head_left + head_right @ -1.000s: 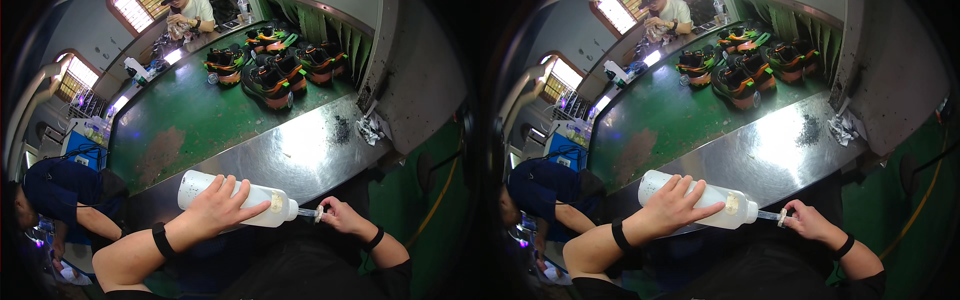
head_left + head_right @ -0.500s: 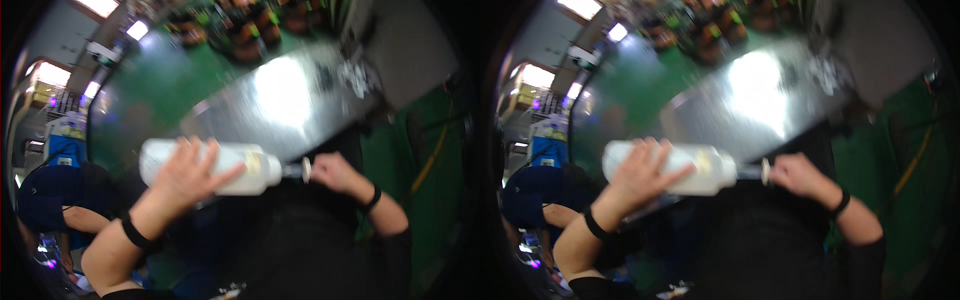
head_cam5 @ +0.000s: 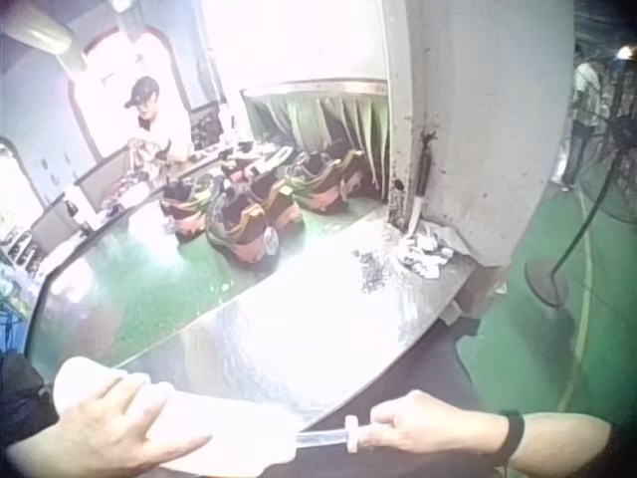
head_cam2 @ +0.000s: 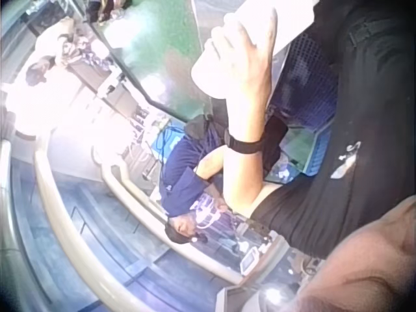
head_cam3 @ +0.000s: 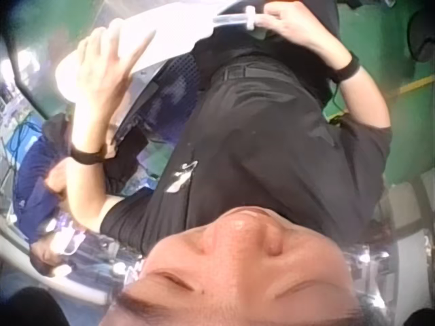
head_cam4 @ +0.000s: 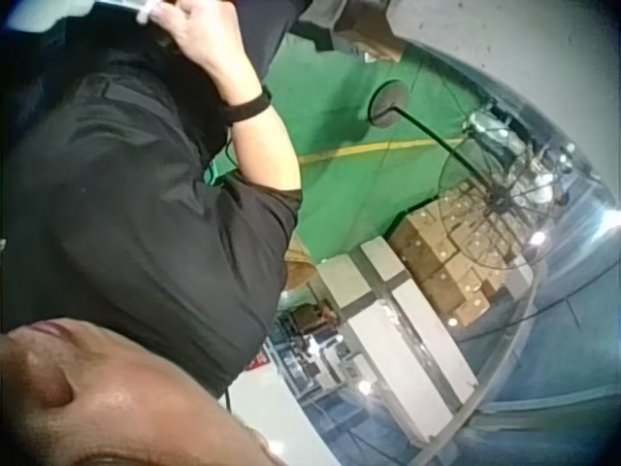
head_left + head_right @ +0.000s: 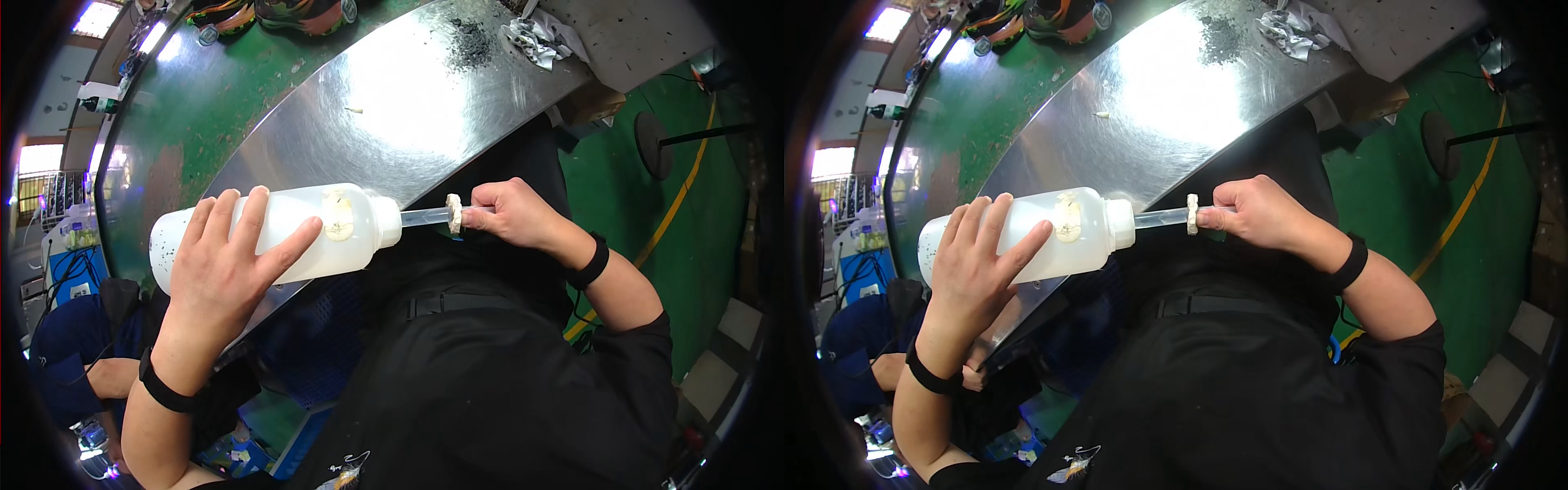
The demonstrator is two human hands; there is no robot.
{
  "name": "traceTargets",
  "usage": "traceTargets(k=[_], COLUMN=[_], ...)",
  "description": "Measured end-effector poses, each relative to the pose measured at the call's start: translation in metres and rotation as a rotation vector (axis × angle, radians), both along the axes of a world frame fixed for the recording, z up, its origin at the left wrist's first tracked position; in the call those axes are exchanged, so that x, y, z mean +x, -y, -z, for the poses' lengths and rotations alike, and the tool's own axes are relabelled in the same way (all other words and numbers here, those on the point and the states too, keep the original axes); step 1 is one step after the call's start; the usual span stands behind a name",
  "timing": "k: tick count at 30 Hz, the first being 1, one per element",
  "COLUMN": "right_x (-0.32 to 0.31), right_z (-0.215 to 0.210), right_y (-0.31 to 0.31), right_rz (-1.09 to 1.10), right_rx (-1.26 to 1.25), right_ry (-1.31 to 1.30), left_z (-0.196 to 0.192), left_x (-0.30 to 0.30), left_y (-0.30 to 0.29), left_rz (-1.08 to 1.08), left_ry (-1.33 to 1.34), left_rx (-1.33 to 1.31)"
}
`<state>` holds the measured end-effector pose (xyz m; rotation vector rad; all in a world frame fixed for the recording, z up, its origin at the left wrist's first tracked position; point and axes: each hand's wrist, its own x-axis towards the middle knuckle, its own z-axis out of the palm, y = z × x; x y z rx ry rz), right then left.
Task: Applying adhesive or filler into shoe seams using a syringe in a manufacturing environment.
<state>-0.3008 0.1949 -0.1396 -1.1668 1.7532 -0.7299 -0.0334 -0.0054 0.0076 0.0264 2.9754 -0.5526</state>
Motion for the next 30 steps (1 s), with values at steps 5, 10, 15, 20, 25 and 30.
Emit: traceTargets(k=[5,10,15,20,25,30], right_x=[-0.002,-0.004,-0.004,-0.007,-0.007,-0.003], right_z=[-0.001,-0.006,-0.005,0.001,0.0,-0.014], right_y=[0.0,0.003,0.003,0.0,0.001,-0.003], right_rz=[-0.005,-0.02,-0.02,-0.078,-0.187,-0.2], right_rx=[0.012,0.039,0.028,0.044,-0.025,0.047], right_ry=[-0.037,-0.095,-0.053,-0.023,-0.032,-0.011], left_z=[-0.001,-0.003,-0.004,-0.005,-0.01,-0.012], left_x=[-0.001,-0.003,-0.004,-0.007,-0.01,-0.013], left_y=[-0.001,0.0,-0.001,-0.002,-0.001,-0.002], left_rz=[-0.006,-0.005,-0.005,-0.006,0.011,0.03], left_ry=[-0.003,-0.002,0.011,0.023,0.039,0.044], left_rx=[-0.008,-0.02,-0.033,-0.028,-0.05,-0.061])
